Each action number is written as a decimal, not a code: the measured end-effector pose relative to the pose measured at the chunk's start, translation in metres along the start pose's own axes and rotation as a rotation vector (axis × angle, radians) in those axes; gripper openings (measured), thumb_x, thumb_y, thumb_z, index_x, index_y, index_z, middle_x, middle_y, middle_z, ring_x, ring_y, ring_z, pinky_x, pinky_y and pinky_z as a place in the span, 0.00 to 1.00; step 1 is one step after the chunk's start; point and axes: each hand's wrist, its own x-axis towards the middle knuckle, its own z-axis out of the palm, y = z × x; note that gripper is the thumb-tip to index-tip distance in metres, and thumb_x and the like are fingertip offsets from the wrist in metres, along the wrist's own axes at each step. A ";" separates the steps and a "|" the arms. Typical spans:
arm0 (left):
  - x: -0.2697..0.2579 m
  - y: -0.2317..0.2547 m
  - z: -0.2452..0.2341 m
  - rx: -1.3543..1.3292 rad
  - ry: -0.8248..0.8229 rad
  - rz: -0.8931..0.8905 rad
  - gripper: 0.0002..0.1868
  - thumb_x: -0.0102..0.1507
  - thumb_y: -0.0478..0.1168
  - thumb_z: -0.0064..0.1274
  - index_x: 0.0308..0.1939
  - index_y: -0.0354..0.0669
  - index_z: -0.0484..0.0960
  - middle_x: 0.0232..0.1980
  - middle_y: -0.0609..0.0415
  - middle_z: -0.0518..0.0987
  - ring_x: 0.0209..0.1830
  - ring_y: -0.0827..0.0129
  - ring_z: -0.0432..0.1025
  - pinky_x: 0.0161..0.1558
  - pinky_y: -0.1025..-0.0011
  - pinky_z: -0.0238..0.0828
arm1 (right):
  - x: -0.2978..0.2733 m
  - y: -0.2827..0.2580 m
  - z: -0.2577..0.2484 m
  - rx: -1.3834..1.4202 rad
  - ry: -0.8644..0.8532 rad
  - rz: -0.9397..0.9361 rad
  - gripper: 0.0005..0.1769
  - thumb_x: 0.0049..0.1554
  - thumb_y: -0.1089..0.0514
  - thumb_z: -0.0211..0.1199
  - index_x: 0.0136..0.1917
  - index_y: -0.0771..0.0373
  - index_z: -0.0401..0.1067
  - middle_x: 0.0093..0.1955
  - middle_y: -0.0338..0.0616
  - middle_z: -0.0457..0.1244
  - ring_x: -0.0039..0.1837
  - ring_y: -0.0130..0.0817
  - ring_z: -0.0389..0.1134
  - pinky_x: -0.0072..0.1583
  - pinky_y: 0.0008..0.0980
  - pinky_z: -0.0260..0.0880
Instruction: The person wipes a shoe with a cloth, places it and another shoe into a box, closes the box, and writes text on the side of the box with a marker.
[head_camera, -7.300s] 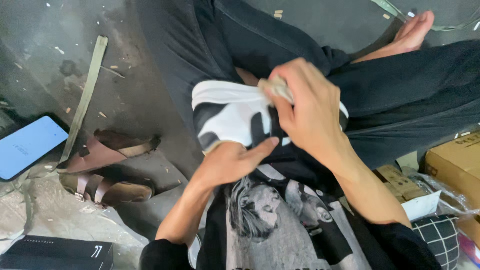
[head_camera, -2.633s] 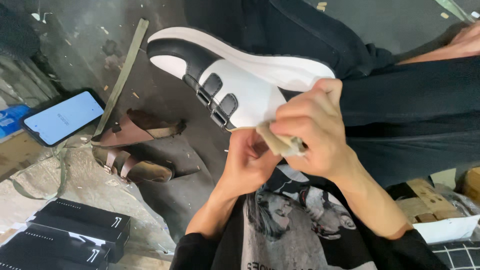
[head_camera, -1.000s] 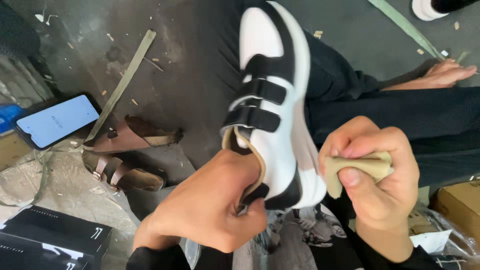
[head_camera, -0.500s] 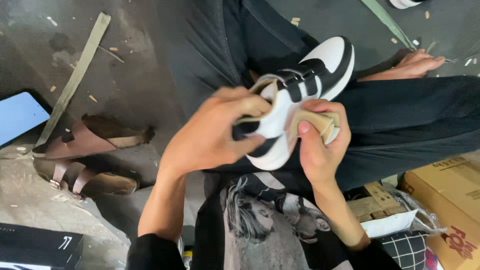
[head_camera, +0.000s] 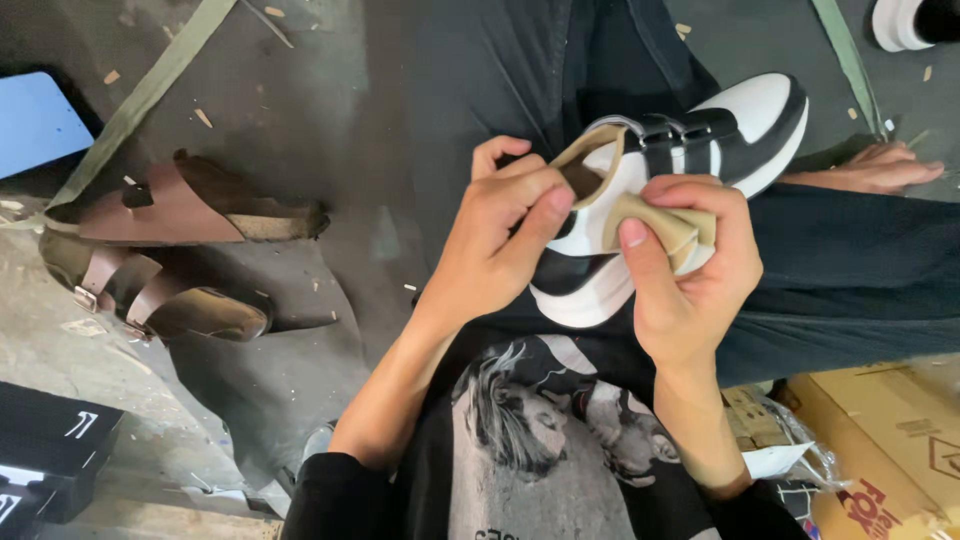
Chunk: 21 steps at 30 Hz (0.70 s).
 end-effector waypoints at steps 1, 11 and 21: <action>-0.001 -0.001 0.000 -0.008 0.003 -0.008 0.17 0.75 0.43 0.40 0.33 0.48 0.75 0.27 0.60 0.67 0.34 0.67 0.68 0.70 0.60 0.49 | -0.003 0.000 0.000 -0.006 -0.006 0.007 0.13 0.62 0.67 0.68 0.51 0.74 0.65 0.49 0.60 0.64 0.46 0.34 0.64 0.52 0.33 0.63; -0.001 -0.006 -0.004 -0.202 0.092 -0.042 0.14 0.74 0.36 0.40 0.34 0.42 0.77 0.24 0.56 0.68 0.28 0.57 0.70 0.47 0.61 0.72 | 0.004 -0.005 0.025 -0.250 -0.127 -0.088 0.13 0.58 0.66 0.78 0.43 0.69 0.73 0.44 0.54 0.66 0.43 0.45 0.67 0.48 0.38 0.65; 0.006 -0.013 -0.001 -0.250 0.198 -0.021 0.15 0.74 0.34 0.37 0.34 0.38 0.75 0.26 0.50 0.71 0.26 0.52 0.68 0.42 0.59 0.70 | 0.003 0.016 0.021 -0.008 -0.080 0.000 0.17 0.55 0.62 0.77 0.43 0.69 0.67 0.42 0.49 0.61 0.43 0.35 0.65 0.48 0.32 0.63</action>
